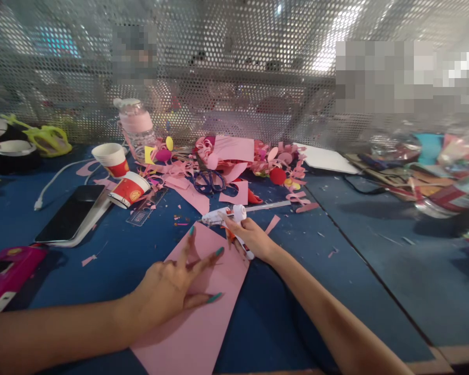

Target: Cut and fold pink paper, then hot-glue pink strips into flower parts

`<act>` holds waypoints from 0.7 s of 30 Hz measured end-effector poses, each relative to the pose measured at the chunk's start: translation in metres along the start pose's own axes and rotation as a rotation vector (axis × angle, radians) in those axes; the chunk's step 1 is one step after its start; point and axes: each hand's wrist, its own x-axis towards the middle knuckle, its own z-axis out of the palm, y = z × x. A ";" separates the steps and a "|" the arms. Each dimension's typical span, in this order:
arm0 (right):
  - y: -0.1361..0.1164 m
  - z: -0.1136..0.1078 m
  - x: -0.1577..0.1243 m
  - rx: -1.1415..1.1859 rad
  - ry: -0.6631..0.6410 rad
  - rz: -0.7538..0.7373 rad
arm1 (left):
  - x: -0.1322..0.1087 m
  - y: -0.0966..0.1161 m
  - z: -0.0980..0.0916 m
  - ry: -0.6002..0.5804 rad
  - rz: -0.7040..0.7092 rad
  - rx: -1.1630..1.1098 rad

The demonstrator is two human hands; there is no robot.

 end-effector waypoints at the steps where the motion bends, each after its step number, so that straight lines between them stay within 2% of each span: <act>1: 0.000 0.000 0.000 -0.005 0.006 0.002 | 0.000 0.000 0.001 0.009 0.000 0.001; 21: -0.003 0.000 0.000 -0.028 0.024 0.022 | 0.001 -0.001 0.000 0.010 0.003 0.006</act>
